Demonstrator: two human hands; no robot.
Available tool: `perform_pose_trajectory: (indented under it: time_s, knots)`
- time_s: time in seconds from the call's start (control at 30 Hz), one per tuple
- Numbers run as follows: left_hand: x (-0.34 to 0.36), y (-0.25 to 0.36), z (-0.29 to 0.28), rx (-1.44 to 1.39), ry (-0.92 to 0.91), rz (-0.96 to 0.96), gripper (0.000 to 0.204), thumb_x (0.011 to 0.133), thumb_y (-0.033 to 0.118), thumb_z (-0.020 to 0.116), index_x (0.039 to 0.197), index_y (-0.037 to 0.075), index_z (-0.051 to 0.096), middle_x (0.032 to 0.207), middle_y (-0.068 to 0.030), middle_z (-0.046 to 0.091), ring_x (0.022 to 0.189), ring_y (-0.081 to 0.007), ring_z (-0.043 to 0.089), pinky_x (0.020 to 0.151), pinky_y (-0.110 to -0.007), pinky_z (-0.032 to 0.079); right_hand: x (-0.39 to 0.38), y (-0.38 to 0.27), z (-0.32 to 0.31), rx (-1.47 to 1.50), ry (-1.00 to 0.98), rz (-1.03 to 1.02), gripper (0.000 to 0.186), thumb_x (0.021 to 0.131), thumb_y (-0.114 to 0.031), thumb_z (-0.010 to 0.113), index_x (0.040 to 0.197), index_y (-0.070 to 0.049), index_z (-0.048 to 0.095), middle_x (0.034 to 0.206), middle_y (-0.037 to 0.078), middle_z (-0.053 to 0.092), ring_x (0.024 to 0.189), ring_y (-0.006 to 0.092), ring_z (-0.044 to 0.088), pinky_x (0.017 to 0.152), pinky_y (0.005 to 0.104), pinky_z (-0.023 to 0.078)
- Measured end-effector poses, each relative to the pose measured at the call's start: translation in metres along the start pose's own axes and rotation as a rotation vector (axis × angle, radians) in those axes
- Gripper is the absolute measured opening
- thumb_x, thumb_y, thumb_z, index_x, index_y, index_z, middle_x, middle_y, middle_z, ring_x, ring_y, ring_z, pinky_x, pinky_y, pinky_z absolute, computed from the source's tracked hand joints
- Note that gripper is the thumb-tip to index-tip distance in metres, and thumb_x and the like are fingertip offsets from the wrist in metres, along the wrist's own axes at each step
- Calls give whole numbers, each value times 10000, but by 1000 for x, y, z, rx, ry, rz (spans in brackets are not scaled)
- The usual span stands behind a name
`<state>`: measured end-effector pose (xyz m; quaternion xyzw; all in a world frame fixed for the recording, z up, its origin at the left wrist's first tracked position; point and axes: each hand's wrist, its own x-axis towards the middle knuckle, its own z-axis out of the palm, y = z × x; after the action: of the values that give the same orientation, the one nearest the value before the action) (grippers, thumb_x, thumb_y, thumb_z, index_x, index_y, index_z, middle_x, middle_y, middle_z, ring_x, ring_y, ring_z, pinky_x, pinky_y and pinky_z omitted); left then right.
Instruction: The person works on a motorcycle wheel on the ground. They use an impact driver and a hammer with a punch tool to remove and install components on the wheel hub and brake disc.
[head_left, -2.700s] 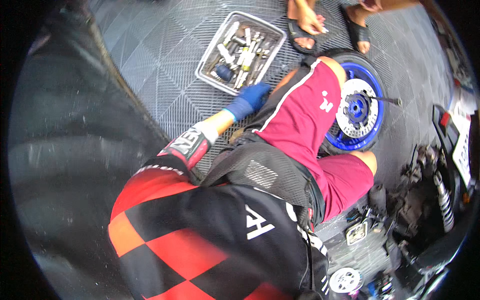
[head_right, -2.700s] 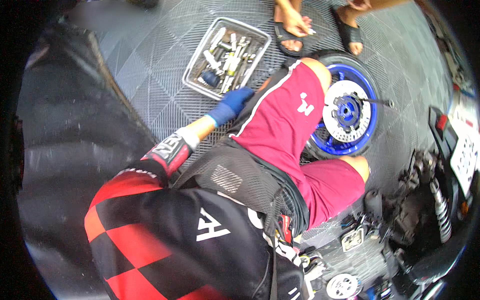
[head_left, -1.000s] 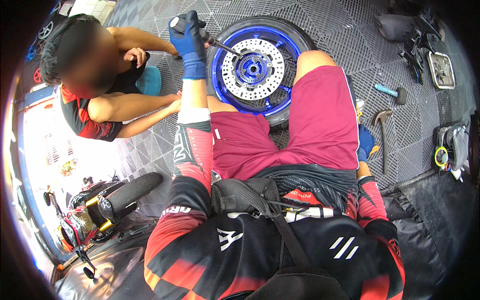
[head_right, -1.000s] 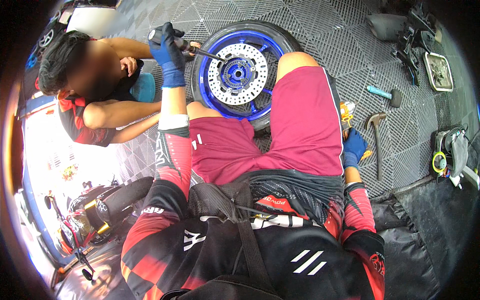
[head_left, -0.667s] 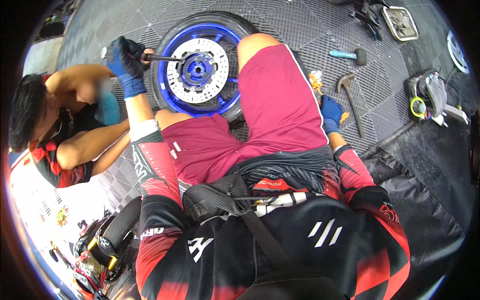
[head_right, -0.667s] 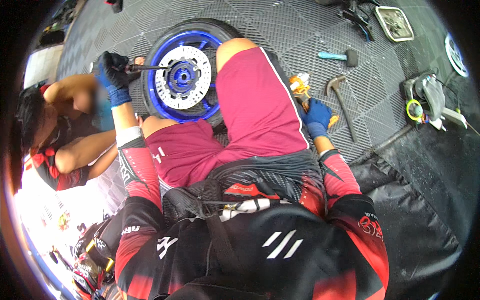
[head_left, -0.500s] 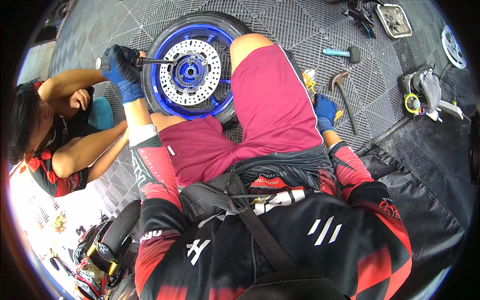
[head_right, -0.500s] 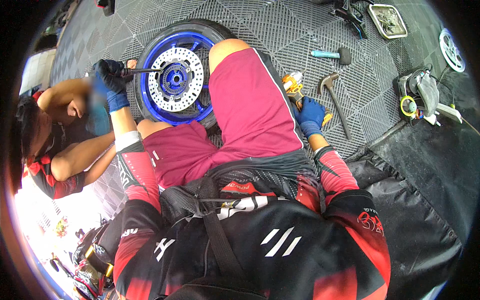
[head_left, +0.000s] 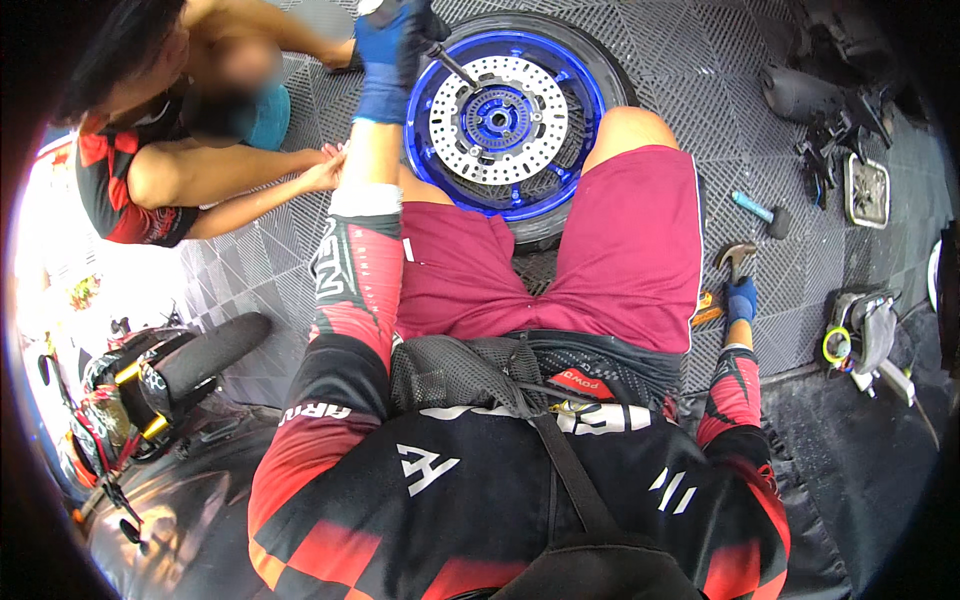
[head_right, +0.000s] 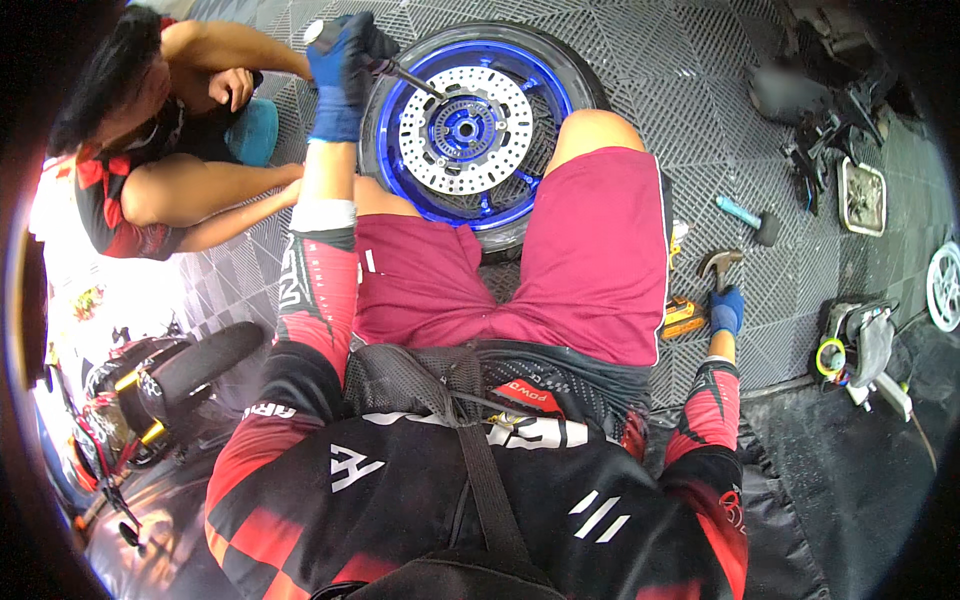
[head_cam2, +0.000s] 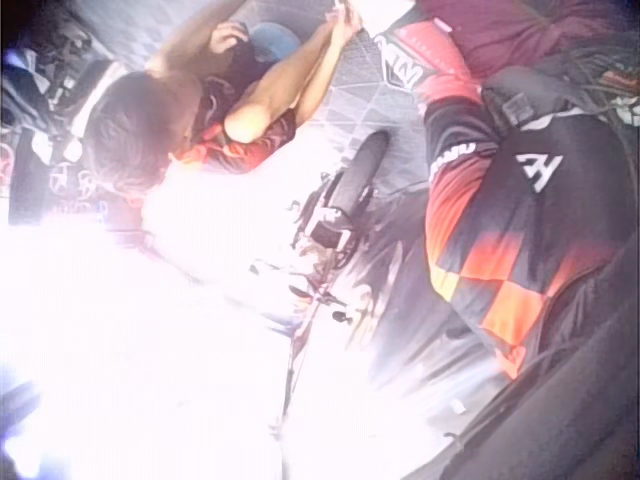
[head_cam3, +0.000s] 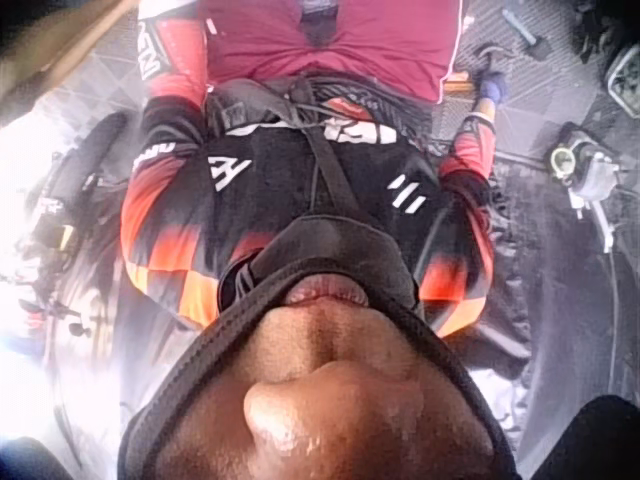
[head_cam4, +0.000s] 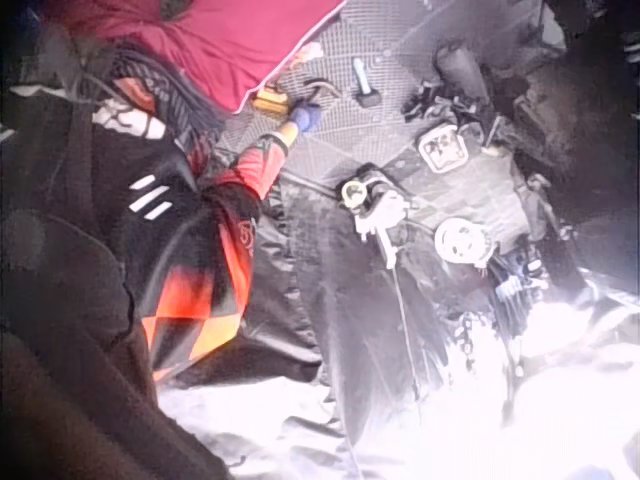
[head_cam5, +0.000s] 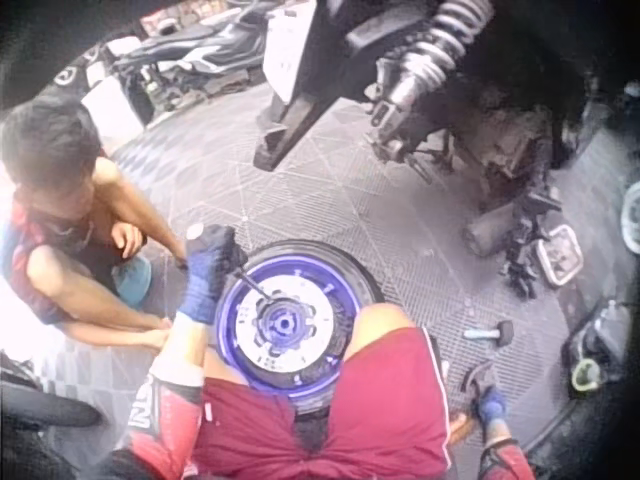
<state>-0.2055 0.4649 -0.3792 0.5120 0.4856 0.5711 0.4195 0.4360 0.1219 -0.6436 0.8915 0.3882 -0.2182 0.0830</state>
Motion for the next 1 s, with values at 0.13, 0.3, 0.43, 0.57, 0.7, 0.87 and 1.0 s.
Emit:
perform_pose_trajectory:
  time_s: [0.13, 0.3, 0.43, 0.57, 0.7, 0.87, 1.0]
  knots:
    - [-3, -26, 13, 219, 315, 170, 254, 891, 205, 679, 686, 89, 583, 586, -33, 596, 485, -134, 552, 450, -319, 423, 3, 8, -8, -78, -39, -240, 356, 872, -297, 651, 1084, -16, 594, 1077, 286, 649, 1041, 482, 604, 850, 522, 494]
    - [-18, 6, -14, 265, -4, 146, 223, 887, 143, 692, 1047, -12, 673, 821, -55, 693, 744, -138, 665, 690, -273, 555, -32, -50, -14, 105, 23, -148, 384, 925, -308, 599, 1094, 37, 577, 1091, 332, 632, 1074, 518, 578, 892, 533, 478]
    - [-16, 36, -10, -79, -246, 61, 300, 871, 265, 751, 1044, 22, 718, 874, -56, 721, 793, -110, 653, 733, -258, 534, -47, -105, -82, 552, -291, -22, 316, 929, -339, 630, 956, -35, 548, 580, 32, 479, 413, 150, 477, 380, 337, 405]
    - [-7, 6, -2, 37, -258, -40, 146, 899, 178, 664, 880, 33, 654, 802, -63, 707, 670, -130, 651, 612, -287, 517, -123, -226, -212, 358, -153, -483, 342, 934, -316, 654, 1086, -24, 562, 612, 57, 558, 459, 139, 533, 411, 331, 415]
    - [-4, -20, 6, 558, 209, 454, 256, 915, 216, 613, 730, 40, 637, 616, -95, 626, 588, -133, 635, 543, -340, 486, -206, -365, -298, 186, -83, -918, 343, 924, -323, 641, 1059, -16, 570, 818, 265, 633, 775, 436, 640, 633, 464, 490]
    - [-12, -3, 19, 268, 334, 178, 337, 830, 341, 700, 778, 10, 658, 694, -158, 671, 675, -247, 684, 618, -378, 524, -280, -478, -355, 307, -8, -1256, 381, 946, -374, 630, 997, -1, 570, 788, 193, 627, 701, 275, 634, 642, 413, 482]
    - [-12, 8, 30, 280, 312, 158, 316, 834, 319, 706, 804, 7, 668, 679, -130, 674, 656, -179, 672, 622, -361, 524, -290, -523, -357, 318, 65, -1141, 418, 951, -427, 609, 1016, -15, 587, 726, 145, 595, 645, 211, 580, 640, 380, 482]
